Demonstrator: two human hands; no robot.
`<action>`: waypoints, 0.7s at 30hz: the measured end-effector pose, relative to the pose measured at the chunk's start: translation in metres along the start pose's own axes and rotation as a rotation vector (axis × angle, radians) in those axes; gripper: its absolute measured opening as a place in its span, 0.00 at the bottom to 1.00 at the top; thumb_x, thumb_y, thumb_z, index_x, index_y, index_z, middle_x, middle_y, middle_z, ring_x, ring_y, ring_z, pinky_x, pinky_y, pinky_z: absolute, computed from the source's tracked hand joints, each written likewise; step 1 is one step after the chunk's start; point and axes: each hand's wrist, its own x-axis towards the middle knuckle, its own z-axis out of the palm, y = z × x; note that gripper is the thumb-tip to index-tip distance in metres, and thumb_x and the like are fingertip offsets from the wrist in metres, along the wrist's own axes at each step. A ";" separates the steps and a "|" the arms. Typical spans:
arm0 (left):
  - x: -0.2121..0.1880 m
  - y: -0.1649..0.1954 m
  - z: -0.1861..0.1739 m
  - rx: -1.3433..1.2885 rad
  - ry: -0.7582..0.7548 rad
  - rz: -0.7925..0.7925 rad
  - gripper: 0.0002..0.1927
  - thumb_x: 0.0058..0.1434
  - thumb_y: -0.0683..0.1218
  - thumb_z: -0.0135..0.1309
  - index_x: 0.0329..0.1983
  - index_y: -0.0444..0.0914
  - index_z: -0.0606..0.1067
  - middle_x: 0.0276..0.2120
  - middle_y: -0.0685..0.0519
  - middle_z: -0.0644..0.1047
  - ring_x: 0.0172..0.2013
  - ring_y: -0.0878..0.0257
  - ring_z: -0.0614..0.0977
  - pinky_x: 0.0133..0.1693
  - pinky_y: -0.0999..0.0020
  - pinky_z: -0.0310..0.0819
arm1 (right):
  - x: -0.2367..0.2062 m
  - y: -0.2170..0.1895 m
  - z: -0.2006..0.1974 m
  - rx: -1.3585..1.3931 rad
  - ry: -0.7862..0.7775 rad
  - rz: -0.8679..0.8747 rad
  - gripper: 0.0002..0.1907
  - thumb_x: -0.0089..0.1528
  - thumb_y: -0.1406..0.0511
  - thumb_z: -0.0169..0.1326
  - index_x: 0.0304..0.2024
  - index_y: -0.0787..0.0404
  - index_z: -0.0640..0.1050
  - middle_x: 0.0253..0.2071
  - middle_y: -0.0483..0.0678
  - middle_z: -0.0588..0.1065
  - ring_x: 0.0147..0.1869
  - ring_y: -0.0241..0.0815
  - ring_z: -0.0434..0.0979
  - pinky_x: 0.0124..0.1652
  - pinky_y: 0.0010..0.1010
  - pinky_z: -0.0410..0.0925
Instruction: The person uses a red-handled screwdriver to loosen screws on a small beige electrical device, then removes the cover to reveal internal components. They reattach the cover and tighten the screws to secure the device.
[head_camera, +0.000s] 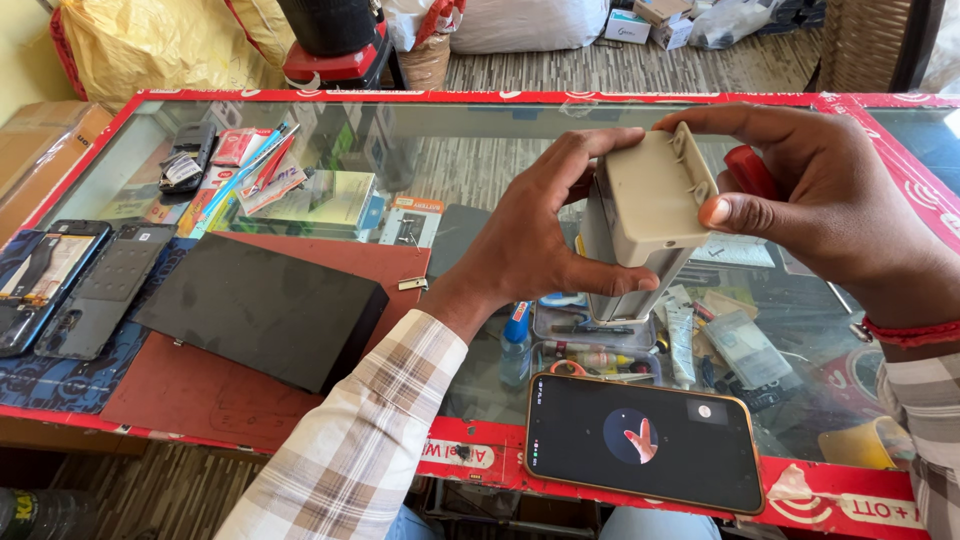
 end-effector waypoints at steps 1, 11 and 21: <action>0.000 0.000 0.001 0.013 0.002 0.003 0.52 0.50 0.62 0.76 0.71 0.38 0.64 0.64 0.50 0.72 0.66 0.57 0.77 0.68 0.63 0.75 | 0.000 0.000 0.000 -0.003 0.002 0.010 0.39 0.58 0.52 0.64 0.68 0.60 0.75 0.24 0.33 0.60 0.28 0.24 0.54 0.27 0.20 0.52; 0.001 -0.002 0.000 -0.008 -0.014 -0.006 0.57 0.47 0.65 0.76 0.72 0.38 0.60 0.65 0.48 0.71 0.66 0.56 0.77 0.68 0.62 0.76 | 0.000 -0.005 -0.001 -0.040 0.006 0.006 0.35 0.57 0.54 0.67 0.65 0.60 0.78 0.23 0.32 0.57 0.27 0.25 0.51 0.25 0.22 0.49; 0.002 -0.001 -0.002 0.086 -0.029 -0.011 0.56 0.45 0.67 0.76 0.71 0.39 0.64 0.66 0.48 0.72 0.68 0.53 0.77 0.69 0.59 0.75 | 0.002 -0.007 -0.003 -0.020 -0.013 0.077 0.36 0.54 0.57 0.68 0.65 0.59 0.78 0.23 0.33 0.60 0.27 0.24 0.56 0.26 0.20 0.55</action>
